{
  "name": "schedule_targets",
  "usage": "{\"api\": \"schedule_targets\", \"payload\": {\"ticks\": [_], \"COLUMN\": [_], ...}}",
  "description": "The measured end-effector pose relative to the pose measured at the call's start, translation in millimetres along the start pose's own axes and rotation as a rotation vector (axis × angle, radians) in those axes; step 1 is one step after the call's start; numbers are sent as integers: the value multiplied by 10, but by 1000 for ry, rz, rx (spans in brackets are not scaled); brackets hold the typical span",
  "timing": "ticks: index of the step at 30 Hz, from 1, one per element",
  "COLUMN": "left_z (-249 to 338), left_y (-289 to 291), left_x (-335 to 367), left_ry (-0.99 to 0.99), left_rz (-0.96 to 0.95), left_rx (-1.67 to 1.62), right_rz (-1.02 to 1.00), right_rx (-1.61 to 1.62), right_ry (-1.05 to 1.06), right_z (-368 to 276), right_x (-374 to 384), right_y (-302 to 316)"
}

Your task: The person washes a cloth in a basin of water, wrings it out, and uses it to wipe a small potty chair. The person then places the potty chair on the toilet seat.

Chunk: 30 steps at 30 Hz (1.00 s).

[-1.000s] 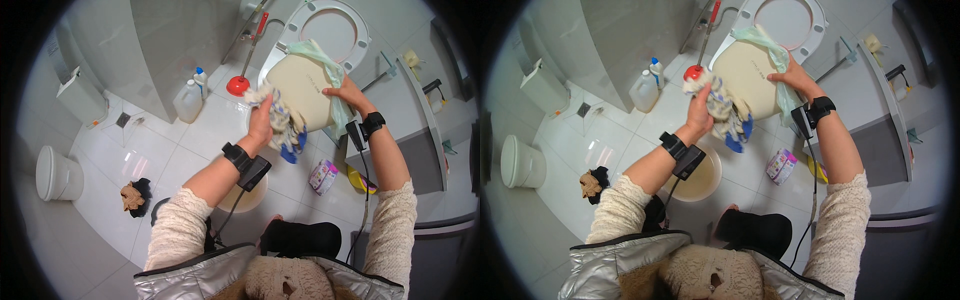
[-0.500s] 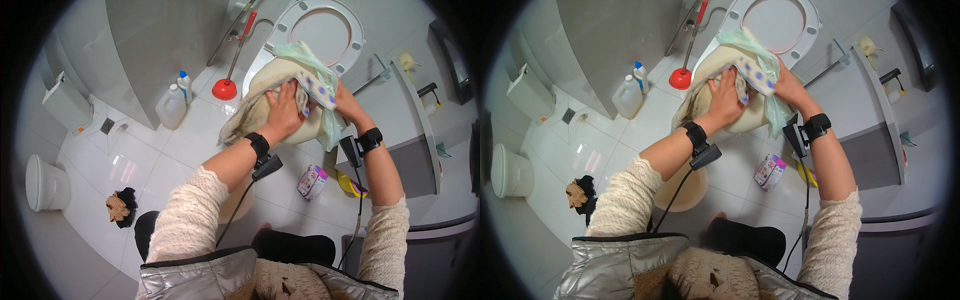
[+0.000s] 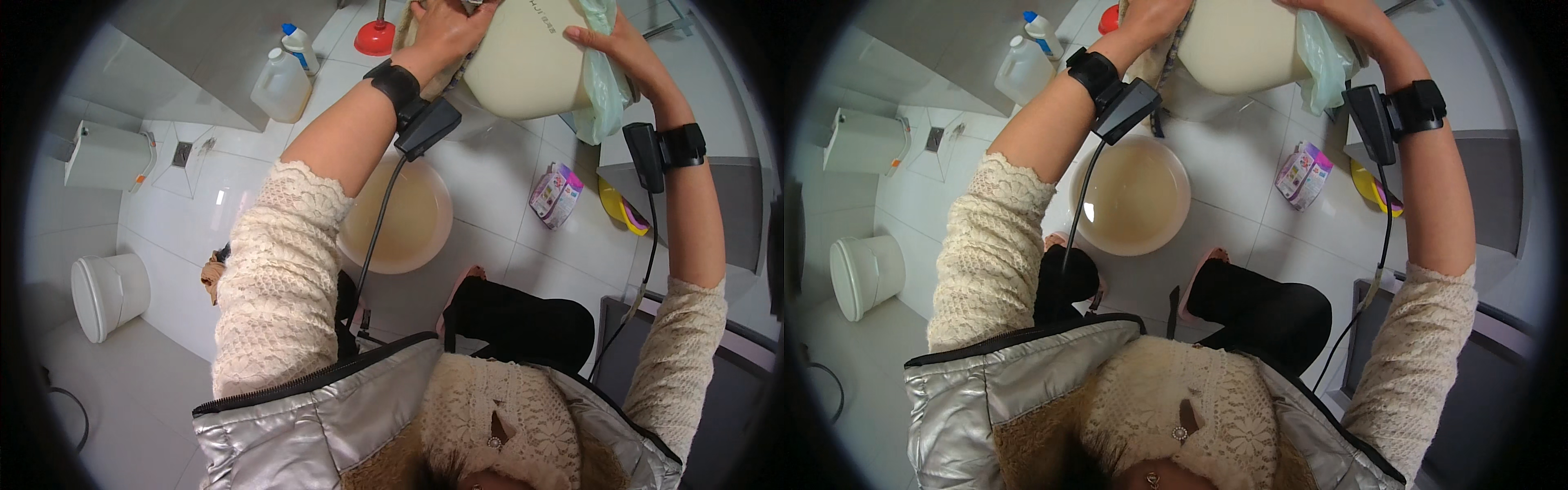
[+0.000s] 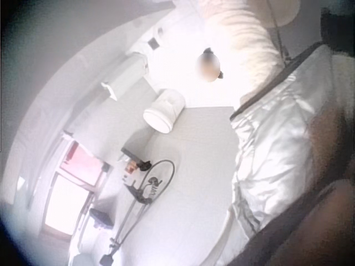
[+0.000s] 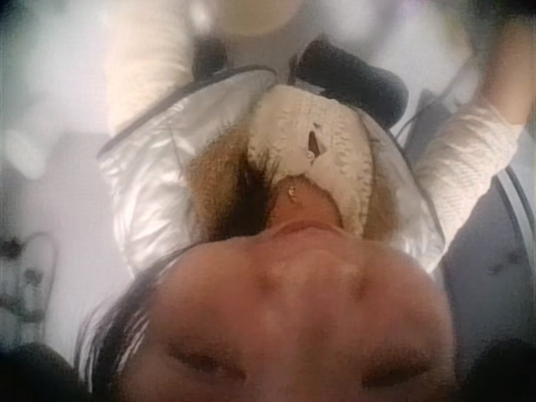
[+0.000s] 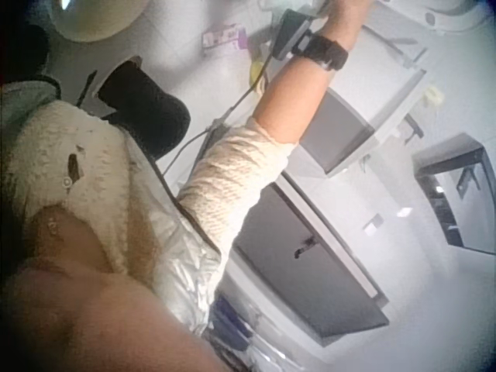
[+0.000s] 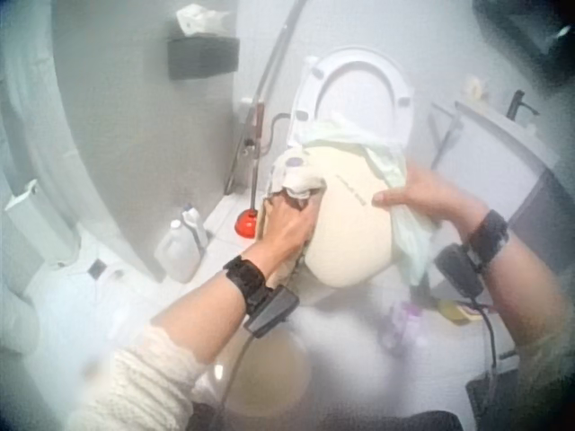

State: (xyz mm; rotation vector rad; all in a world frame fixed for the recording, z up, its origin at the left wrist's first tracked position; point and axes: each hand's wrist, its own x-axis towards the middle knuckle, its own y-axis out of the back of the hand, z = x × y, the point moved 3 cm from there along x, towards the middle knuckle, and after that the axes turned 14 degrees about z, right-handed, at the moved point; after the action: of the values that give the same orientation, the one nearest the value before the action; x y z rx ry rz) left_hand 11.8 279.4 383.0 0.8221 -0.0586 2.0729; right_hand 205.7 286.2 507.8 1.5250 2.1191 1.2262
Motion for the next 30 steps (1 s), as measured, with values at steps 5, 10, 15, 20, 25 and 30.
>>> {"api": "schedule_targets", "payload": {"ticks": [5, 10, 15, 20, 25, 30], "left_z": [-138, -406, -242, 122, 237, 449], "left_y": [-99, -341, -518, -454, -418, -442], "left_x": [21, -209, -673, -847, -279, -5], "left_ry": [-26, 633, 581, -108, -143, -151], "left_rz": [326, 228, 269, 417, 244, 215], "left_rx": [-333, -490, -555, -76, -64, -14], "right_rz": [38, 106, 134, 139, 126, 153], "right_rx": [28, 155, 126, 58, 185, 138], "right_ry": [9, 102, -89, 5, -85, -52], "right_z": [296, 345, 270, 167, 173, 170], "right_x": [34, -11, -45, -47, -95, -119], "right_y": [57, 85, 85, 77, 94, 84]}}
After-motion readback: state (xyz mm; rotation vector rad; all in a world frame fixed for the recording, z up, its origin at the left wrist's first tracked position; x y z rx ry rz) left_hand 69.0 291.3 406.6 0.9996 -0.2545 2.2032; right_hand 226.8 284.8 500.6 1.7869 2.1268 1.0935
